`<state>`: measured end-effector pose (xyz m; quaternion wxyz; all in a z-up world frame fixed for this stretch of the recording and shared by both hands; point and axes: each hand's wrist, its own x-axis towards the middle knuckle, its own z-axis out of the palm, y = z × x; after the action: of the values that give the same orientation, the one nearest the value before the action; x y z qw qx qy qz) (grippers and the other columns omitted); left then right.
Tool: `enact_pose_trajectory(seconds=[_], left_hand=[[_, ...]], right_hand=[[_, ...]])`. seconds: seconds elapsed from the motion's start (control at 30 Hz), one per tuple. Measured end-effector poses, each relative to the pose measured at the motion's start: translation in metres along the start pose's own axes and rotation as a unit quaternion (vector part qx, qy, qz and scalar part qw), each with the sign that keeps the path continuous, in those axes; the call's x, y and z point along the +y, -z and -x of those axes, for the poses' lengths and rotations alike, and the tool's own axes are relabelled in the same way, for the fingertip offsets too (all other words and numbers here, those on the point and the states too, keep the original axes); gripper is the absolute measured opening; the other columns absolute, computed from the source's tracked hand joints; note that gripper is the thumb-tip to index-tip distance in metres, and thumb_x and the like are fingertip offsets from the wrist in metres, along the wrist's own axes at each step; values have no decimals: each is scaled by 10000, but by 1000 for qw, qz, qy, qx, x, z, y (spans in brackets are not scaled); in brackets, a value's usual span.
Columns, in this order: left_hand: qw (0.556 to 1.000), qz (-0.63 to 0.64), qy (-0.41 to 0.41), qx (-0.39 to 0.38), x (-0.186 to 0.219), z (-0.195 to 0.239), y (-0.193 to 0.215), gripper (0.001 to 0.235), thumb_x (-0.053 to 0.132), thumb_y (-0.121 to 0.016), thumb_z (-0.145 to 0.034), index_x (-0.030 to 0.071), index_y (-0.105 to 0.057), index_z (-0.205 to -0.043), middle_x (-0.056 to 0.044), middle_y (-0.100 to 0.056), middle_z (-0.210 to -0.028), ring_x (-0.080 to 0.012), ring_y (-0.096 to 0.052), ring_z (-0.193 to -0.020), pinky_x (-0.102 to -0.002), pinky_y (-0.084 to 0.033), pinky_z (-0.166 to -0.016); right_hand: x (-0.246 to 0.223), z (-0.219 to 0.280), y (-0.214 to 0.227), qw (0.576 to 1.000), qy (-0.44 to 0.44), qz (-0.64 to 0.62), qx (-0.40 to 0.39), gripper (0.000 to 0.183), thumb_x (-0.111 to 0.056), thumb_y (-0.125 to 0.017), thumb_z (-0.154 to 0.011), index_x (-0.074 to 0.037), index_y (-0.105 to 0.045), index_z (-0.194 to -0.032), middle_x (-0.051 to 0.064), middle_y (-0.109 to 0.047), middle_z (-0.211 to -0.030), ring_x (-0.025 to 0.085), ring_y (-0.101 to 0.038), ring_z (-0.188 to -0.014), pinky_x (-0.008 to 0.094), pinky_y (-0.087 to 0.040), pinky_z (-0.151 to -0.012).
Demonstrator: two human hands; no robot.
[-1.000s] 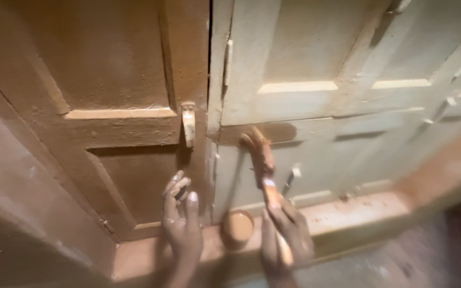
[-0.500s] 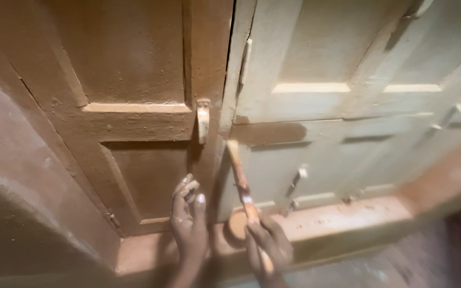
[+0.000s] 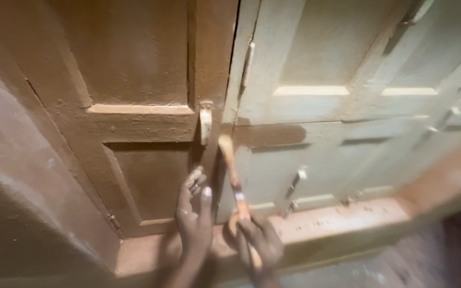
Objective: The person paints a wooden door with brown paint using a brush. They repeatedly dip the brush into a small paint can and apply paint to the door panels and frame.
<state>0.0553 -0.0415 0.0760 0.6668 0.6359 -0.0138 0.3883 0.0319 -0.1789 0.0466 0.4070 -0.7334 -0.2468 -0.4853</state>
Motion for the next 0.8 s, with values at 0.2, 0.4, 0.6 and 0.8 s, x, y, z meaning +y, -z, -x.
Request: enact_pose_trajectory(seconds=[0.2, 0.4, 0.6, 0.8], left_hand=[[999, -15, 34, 5, 9, -5, 4, 365, 145, -558, -1009, 10, -597, -1346, -135, -666, -1363, -226, -631, -1254, -366, -457, -1096], [999, -33, 35, -11, 1, 3, 3, 382, 143, -565, -1000, 8, -596, -1356, -136, -671, -1366, -226, -641, -1256, -365, -478, -1081], [1000, -13, 22, -10, -15, 9, 3, 376, 142, -588, -997, -10, -594, -1341, -149, -663, -1368, -242, -641, -1245, -363, -481, -1083], [999, -34, 22, 1, -27, 12, 6, 391, 136, -602, -977, -13, -595, -1338, -146, -675, -1336, -237, -645, -1238, -353, -487, -1069]], right_hand=[[-1, -1, 16, 999, -5, -34, -13, 195, 15, -792, -819, -26, -747, -1005, 181, -758, -983, 263, -786, -878, 306, -639, -708], [6, -36, 19, 998, 22, 24, 52, 187, 22, -762, -861, 12, -737, -1047, 214, -756, -1016, 267, -777, -871, 300, -620, -725], [23, -2, -2, 997, 59, 4, 55, 159, -28, -731, -944, 0, -709, -1098, 195, -722, -1058, 251, -757, -937, 269, -625, -735], [57, 95, -20, 832, -388, -390, -68, 298, -79, -732, -1009, 90, -670, -1246, 156, -690, -885, 172, -607, -667, 236, -491, -532]])
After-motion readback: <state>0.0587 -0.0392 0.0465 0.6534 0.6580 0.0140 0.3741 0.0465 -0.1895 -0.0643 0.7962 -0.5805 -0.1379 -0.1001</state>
